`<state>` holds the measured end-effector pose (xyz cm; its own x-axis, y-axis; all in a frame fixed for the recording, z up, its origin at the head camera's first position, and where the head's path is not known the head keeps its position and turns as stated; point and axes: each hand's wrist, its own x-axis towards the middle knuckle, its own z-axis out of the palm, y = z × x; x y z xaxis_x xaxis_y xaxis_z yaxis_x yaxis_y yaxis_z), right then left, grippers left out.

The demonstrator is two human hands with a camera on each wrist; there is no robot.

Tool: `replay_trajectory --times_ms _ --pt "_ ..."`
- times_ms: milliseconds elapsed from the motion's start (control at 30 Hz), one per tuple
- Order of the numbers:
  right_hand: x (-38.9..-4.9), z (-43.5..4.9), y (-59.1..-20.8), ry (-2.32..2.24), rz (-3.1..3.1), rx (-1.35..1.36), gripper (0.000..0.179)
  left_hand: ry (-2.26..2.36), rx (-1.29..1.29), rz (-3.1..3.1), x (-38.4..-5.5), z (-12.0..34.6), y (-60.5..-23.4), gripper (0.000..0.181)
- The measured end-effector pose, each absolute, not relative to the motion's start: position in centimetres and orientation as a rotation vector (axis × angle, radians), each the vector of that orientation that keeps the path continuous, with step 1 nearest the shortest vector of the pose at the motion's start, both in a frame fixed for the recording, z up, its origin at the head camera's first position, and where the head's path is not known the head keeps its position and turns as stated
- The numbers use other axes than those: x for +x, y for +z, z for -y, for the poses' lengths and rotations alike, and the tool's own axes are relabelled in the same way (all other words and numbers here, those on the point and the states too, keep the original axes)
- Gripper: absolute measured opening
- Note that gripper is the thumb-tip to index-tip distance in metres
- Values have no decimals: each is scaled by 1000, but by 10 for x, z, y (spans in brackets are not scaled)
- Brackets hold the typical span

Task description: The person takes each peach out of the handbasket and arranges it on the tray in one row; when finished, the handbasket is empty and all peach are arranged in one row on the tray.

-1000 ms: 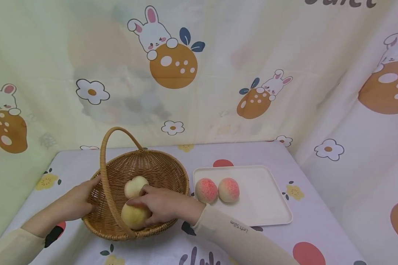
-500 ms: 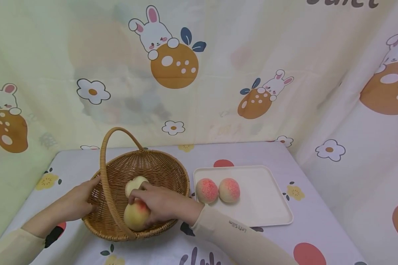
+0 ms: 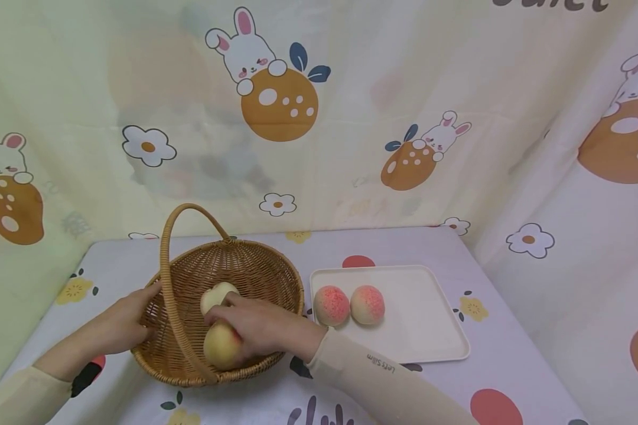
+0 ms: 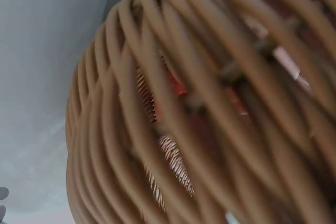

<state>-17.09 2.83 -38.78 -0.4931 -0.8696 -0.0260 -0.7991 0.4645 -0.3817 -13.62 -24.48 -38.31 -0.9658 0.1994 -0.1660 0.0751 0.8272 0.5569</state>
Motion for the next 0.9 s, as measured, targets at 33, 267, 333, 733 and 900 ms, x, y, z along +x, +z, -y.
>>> replay_trajectory --times_ms 33,267,333,733,900 --pt "-171 -29 -388 -459 -2506 -1436 72 839 213 -2793 -136 245 -383 89" --pt "-173 -30 -389 -438 -2556 -1346 75 847 195 -2777 -137 244 -384 90" --pt "-176 -32 -387 -455 -2567 -1320 74 852 188 -2772 -137 244 -384 90" --pt "-202 -98 -360 -1284 -2315 -1176 78 861 174 -2759 -137 247 -385 90" --pt "-211 -143 -354 -1542 -2194 -1126 80 849 186 -2769 -139 247 -384 90"
